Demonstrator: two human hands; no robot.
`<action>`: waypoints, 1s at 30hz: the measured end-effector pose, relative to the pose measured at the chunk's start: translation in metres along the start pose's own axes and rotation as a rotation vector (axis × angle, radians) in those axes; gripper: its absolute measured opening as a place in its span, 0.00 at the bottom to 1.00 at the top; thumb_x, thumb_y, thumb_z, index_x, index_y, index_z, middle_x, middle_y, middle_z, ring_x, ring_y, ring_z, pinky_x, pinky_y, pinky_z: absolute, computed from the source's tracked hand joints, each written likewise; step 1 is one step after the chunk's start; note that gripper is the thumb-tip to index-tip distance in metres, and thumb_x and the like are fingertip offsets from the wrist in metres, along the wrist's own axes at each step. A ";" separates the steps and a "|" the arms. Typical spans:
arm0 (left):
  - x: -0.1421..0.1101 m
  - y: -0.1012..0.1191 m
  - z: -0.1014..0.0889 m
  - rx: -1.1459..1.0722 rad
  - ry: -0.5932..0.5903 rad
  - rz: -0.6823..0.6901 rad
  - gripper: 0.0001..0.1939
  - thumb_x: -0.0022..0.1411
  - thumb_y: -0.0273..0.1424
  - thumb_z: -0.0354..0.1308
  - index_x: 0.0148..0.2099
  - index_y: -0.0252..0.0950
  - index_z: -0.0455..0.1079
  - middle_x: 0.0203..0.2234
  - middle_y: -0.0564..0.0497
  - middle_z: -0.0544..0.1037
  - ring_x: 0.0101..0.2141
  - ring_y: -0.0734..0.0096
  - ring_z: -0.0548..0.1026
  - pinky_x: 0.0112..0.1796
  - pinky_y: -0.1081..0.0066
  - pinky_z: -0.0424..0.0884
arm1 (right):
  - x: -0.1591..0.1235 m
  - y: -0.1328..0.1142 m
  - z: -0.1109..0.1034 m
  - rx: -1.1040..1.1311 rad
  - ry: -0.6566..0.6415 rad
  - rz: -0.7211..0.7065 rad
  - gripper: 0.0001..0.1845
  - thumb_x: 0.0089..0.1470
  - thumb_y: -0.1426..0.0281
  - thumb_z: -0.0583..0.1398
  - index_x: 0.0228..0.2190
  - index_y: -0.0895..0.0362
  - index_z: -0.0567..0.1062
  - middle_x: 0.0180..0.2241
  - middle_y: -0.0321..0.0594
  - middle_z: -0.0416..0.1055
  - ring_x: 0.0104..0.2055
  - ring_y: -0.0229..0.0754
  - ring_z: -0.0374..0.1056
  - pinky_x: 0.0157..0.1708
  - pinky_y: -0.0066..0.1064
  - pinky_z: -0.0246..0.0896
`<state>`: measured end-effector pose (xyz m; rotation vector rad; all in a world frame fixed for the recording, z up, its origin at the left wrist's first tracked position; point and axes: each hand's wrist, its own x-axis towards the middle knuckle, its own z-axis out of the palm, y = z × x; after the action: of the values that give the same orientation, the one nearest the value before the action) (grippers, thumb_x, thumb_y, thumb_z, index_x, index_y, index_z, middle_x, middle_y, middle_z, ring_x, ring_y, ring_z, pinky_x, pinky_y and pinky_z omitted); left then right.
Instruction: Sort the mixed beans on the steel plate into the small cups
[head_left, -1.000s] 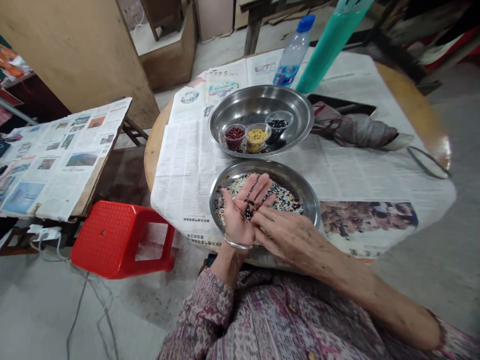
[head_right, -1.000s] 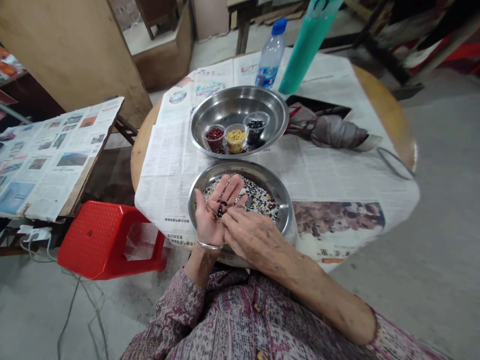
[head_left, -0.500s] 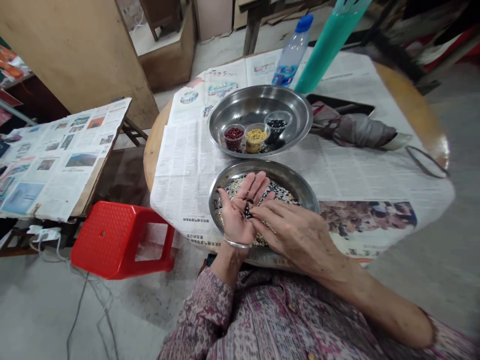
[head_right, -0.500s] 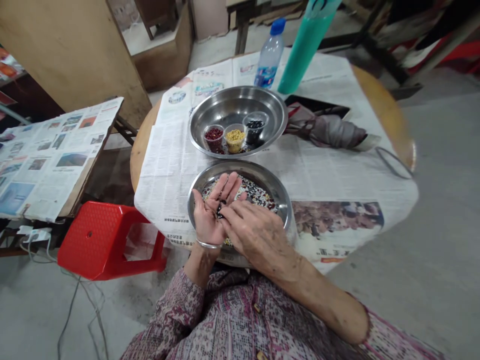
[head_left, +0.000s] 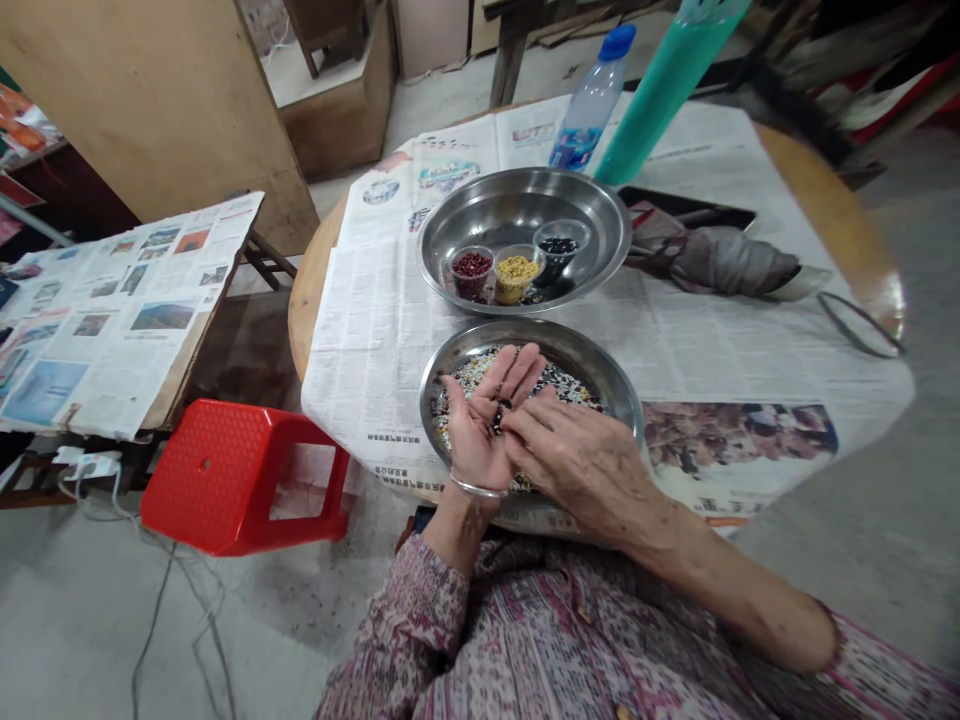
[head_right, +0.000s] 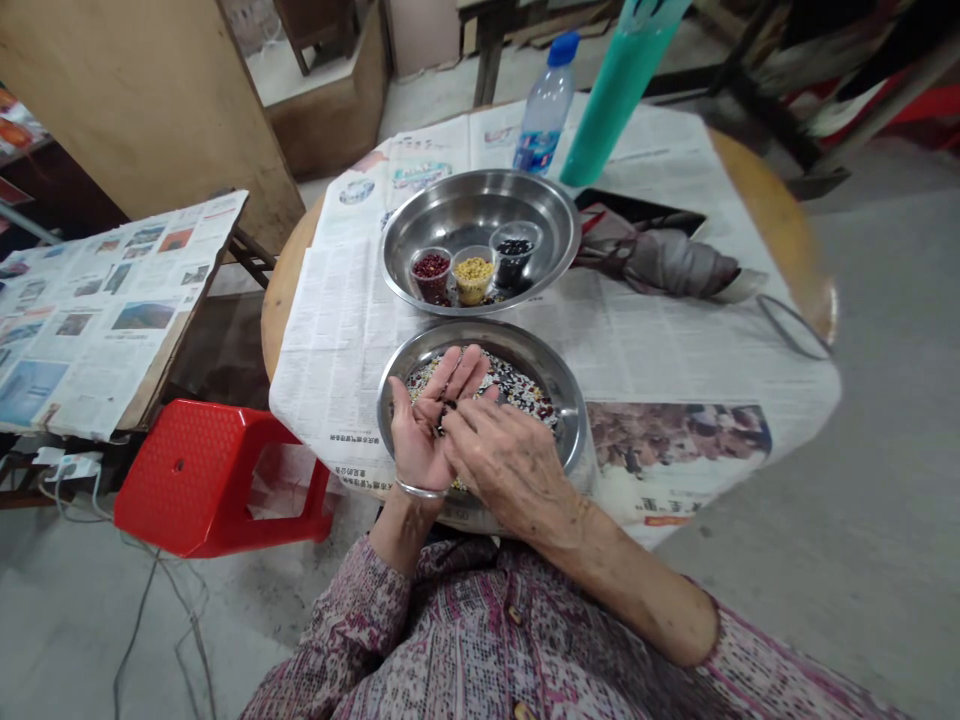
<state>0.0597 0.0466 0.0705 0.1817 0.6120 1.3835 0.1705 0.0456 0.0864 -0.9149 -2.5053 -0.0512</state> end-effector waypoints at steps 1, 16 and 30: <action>0.000 0.000 -0.001 -0.005 -0.006 0.007 0.41 0.70 0.52 0.24 0.61 0.33 0.68 0.61 0.41 0.68 0.63 0.58 0.63 0.63 0.57 0.59 | 0.000 0.001 0.000 0.000 0.018 0.005 0.09 0.58 0.76 0.54 0.30 0.58 0.73 0.28 0.43 0.72 0.33 0.43 0.68 0.34 0.34 0.57; 0.002 -0.001 -0.003 -0.036 -0.006 0.003 0.40 0.70 0.52 0.27 0.62 0.30 0.66 0.61 0.40 0.68 0.64 0.57 0.62 0.64 0.58 0.58 | 0.004 0.000 -0.006 -0.016 -0.016 -0.031 0.09 0.58 0.76 0.55 0.34 0.58 0.76 0.33 0.43 0.76 0.36 0.44 0.69 0.36 0.34 0.57; 0.005 -0.002 -0.008 -0.061 -0.039 0.026 0.39 0.71 0.51 0.28 0.56 0.31 0.72 0.59 0.41 0.71 0.62 0.57 0.65 0.65 0.57 0.56 | 0.003 0.005 -0.003 -0.017 0.030 -0.029 0.09 0.59 0.75 0.53 0.30 0.58 0.73 0.29 0.43 0.73 0.33 0.43 0.67 0.35 0.34 0.56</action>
<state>0.0577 0.0486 0.0612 0.1682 0.5363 1.4190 0.1728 0.0507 0.0895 -0.8782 -2.4943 -0.0950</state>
